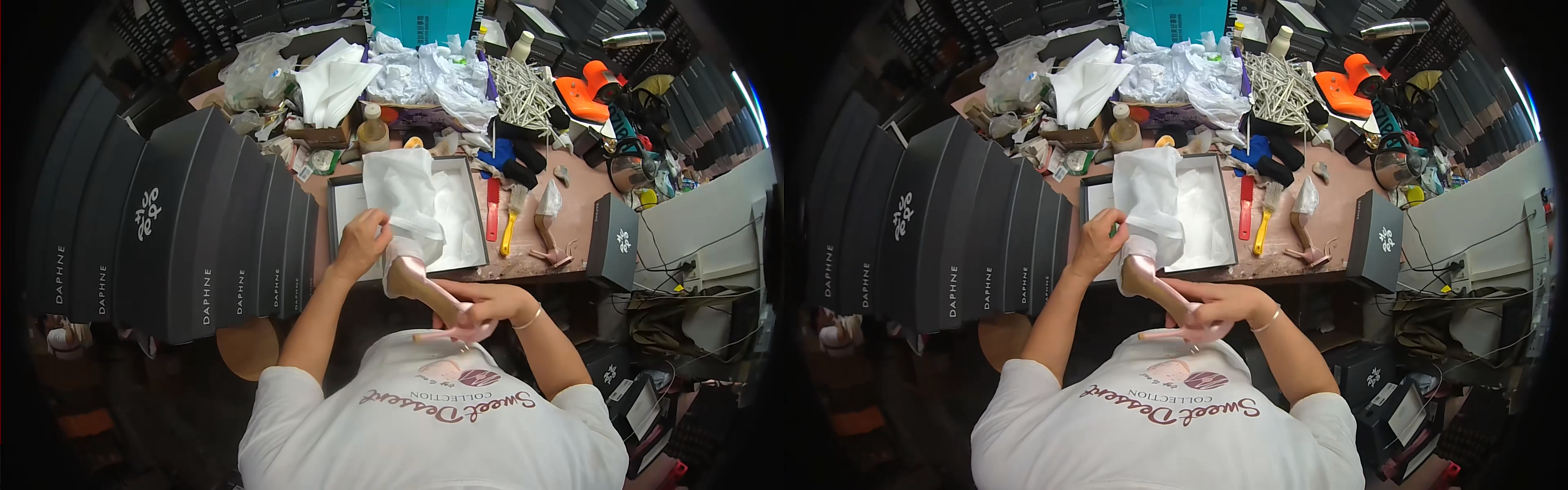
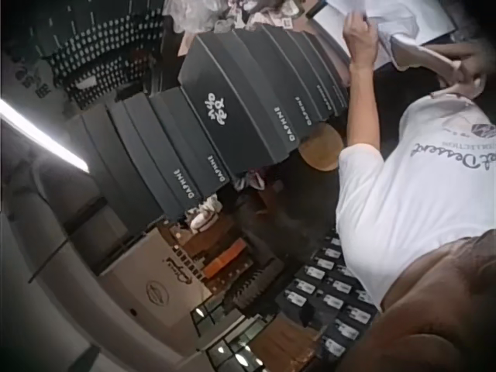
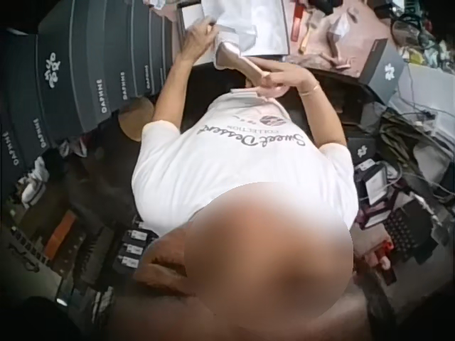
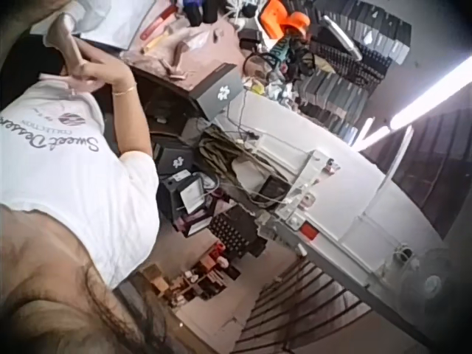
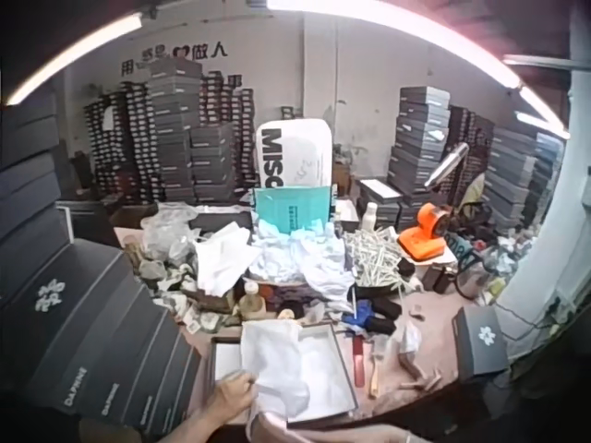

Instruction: Packing high-heeled shoes into boxes with protective wrapping.

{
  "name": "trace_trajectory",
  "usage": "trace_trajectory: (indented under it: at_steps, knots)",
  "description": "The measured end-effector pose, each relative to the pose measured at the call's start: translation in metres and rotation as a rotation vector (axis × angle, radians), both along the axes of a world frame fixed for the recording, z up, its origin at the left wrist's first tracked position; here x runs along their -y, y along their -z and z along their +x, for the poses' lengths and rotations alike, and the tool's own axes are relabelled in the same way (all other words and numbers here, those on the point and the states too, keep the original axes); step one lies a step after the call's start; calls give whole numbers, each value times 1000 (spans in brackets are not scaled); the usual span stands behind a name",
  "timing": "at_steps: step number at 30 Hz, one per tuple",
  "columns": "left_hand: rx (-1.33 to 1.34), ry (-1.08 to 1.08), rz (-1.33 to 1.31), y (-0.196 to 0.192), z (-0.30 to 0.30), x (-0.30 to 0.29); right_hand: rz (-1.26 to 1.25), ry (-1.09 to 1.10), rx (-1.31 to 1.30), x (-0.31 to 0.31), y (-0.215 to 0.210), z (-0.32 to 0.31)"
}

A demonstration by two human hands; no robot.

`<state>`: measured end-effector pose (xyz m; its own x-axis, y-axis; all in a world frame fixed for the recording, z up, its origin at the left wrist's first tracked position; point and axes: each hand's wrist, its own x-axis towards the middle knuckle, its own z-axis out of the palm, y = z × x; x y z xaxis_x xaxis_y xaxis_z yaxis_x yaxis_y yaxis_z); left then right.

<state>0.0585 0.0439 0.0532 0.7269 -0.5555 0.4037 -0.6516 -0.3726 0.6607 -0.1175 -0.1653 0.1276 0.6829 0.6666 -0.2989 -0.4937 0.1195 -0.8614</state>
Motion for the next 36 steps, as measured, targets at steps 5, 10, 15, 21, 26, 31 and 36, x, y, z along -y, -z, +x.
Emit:
trace_trajectory:
  at_steps: [5,10,15,21,26,31,36]
  knots:
    - [-84,56,70,-6,-3,-38,-209,205,72,-12,51,32]
    - [-204,-204,-47,57,-62,-16,518,384,-274,12,82,15]
    - [-814,-611,-539,130,-98,40,628,464,-313,14,88,2]
    - [-444,-355,-671,48,-60,45,729,406,-311,36,91,-9]
    - [-335,-64,-511,-18,-71,59,282,297,-215,45,57,-9]
    - [107,237,-314,-67,-93,55,490,911,-337,0,17,1]
    - [178,378,-400,-53,-121,71,-81,888,444,-10,104,13]
